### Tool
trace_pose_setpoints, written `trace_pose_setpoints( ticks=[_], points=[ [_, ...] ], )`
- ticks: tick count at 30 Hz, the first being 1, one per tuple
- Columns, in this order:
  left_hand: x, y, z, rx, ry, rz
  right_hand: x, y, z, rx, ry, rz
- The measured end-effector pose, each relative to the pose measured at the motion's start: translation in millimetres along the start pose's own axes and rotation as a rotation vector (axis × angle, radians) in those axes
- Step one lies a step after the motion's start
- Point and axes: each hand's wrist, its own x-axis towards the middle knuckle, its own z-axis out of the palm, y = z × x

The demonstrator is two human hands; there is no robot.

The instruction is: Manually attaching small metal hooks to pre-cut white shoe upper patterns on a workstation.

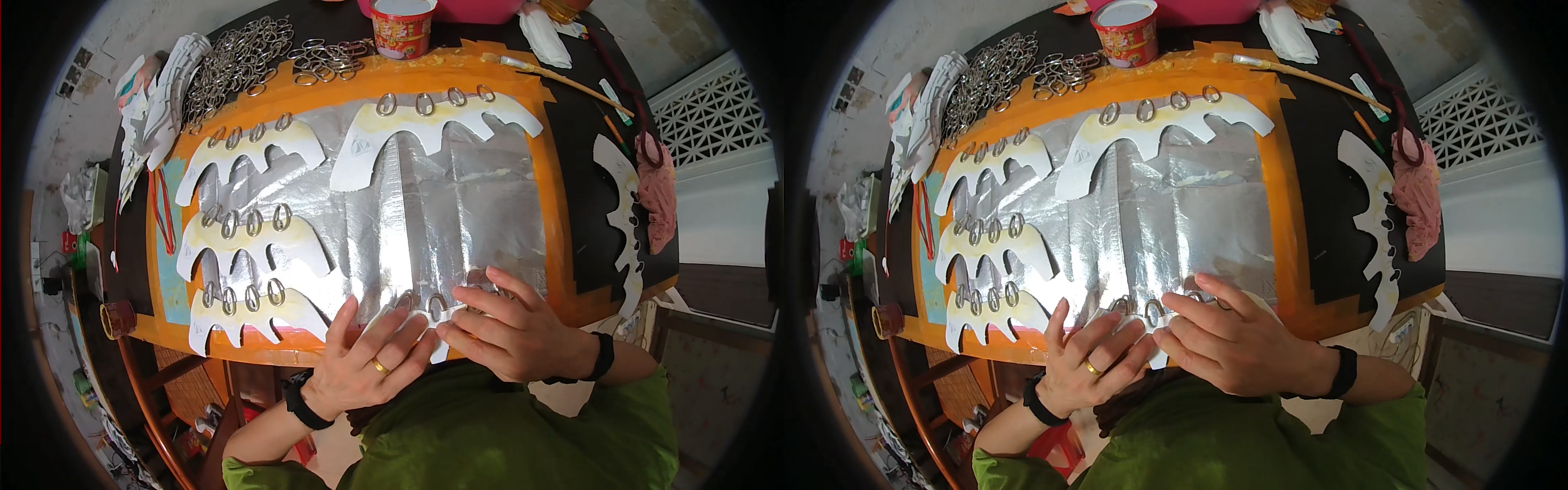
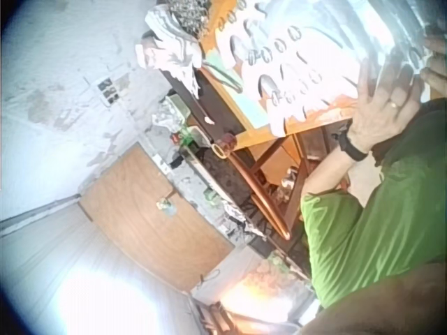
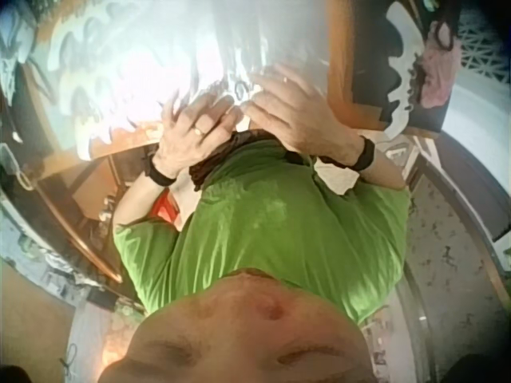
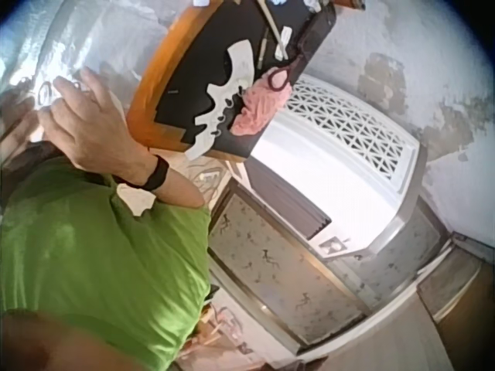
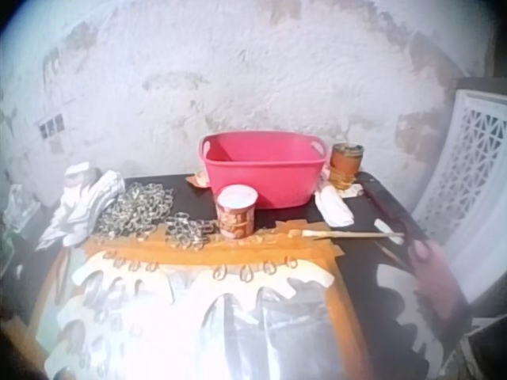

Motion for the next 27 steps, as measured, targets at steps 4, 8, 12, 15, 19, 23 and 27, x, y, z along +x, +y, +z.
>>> trace_pose_setpoints(
  ticks=[4, 8, 12, 15, 19, 23, 27],
  points=[
    [0, 1, 1, 0.001, 0.005, -0.011, 0, 2, 2, -0.001, 0.037, -0.027],
    [-2, 2, 1, 0.027, 0.004, -0.01, 1, 3, 5, 0.012, 0.055, -0.027],
    [-3, 3, 3, 0.082, 0.03, 0.006, 1, 4, 6, 0.017, 0.055, -0.038],
    [-3, 3, 4, 0.08, 0.044, 0.004, 4, 2, 7, 0.034, 0.083, -0.037],
    [-2, 1, 0, 0.061, 0.01, 0.012, 11, 1, 2, 0.067, 0.001, -0.016],
    [2, 0, -4, -0.011, -0.05, -0.017, 18, 3, -2, 0.106, -0.066, 0.031],
    [4, -1, -6, -0.072, -0.083, -0.034, 20, 4, -3, 0.08, -0.073, 0.026]
  ],
)
